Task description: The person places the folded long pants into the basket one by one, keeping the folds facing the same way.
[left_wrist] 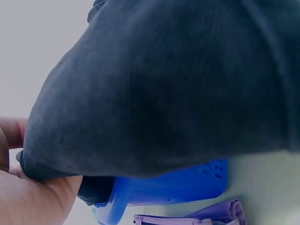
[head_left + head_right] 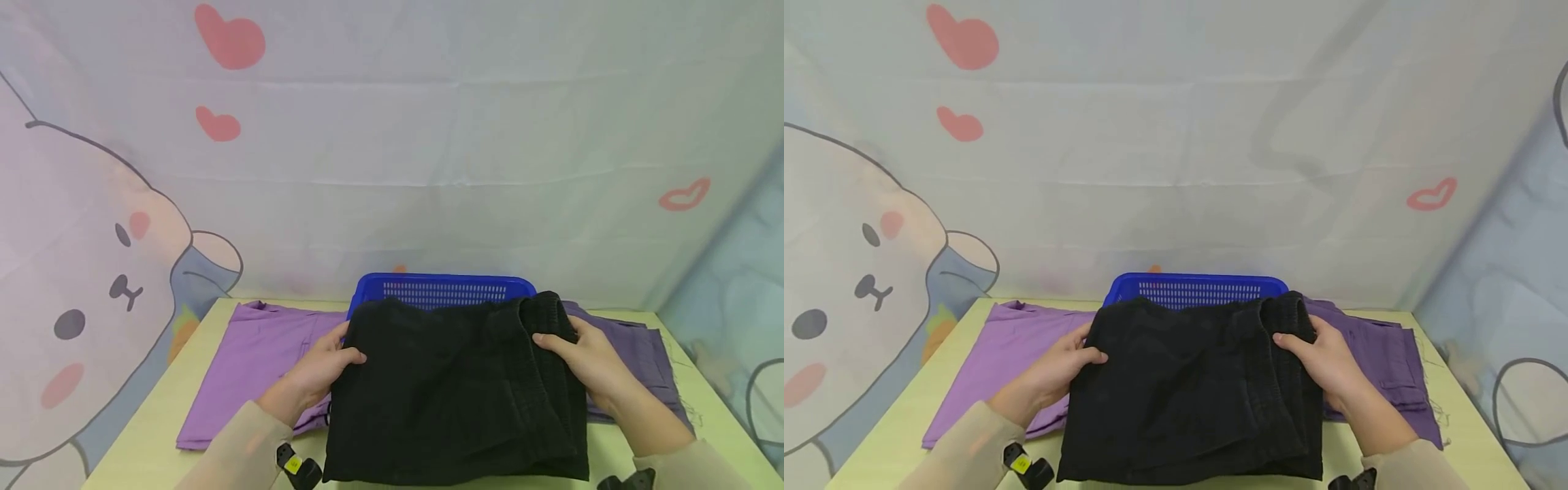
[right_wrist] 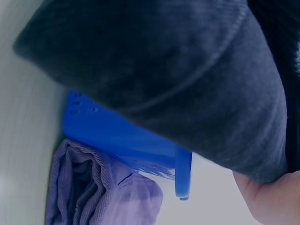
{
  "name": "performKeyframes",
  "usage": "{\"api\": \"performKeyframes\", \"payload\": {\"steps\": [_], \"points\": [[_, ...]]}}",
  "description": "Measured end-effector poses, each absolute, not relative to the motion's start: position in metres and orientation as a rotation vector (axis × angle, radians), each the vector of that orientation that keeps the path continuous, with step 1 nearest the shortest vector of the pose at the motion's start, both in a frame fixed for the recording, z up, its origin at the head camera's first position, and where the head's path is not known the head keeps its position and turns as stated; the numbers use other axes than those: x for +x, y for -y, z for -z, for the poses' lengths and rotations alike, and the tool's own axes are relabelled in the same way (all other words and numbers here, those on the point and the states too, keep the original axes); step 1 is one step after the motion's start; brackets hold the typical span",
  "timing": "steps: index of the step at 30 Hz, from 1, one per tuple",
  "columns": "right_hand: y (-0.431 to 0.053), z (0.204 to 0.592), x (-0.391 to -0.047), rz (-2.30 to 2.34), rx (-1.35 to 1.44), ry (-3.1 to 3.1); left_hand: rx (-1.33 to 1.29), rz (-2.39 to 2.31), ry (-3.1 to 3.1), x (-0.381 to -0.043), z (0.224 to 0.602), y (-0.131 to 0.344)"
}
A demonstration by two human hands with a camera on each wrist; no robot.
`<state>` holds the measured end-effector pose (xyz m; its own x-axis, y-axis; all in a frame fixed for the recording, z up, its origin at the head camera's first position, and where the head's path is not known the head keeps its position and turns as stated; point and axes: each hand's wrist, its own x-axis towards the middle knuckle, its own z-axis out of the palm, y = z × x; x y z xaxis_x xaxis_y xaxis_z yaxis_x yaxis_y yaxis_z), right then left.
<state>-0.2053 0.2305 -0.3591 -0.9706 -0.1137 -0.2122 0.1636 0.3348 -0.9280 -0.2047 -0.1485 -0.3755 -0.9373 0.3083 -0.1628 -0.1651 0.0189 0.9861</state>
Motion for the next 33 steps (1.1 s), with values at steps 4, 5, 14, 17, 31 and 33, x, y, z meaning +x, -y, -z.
{"api": "performKeyframes", "payload": {"steps": [4,5,14,17,31,33], "points": [[-0.229,0.358,-0.206,1.700,0.045,-2.352,0.167,-1.983,-1.963,-0.205,0.375,0.150],[-0.228,0.358,-0.206,1.673,0.048,-2.369,0.165,-1.980,-1.963,-0.205,0.375,0.151],[-0.223,0.350,-0.212,1.643,0.012,-2.372,0.115,-1.980,-2.010,-0.208,0.373,0.152],[-0.225,0.348,-0.213,1.696,-0.010,-2.342,0.114,-1.997,-2.023,-0.212,0.370,0.150],[-0.226,0.337,-0.218,1.657,-0.005,-2.375,0.132,-2.006,-2.066,-0.219,0.360,0.145],[-0.226,0.335,-0.219,1.654,-0.005,-2.384,0.143,-2.007,-2.066,-0.221,0.358,0.145]]}}
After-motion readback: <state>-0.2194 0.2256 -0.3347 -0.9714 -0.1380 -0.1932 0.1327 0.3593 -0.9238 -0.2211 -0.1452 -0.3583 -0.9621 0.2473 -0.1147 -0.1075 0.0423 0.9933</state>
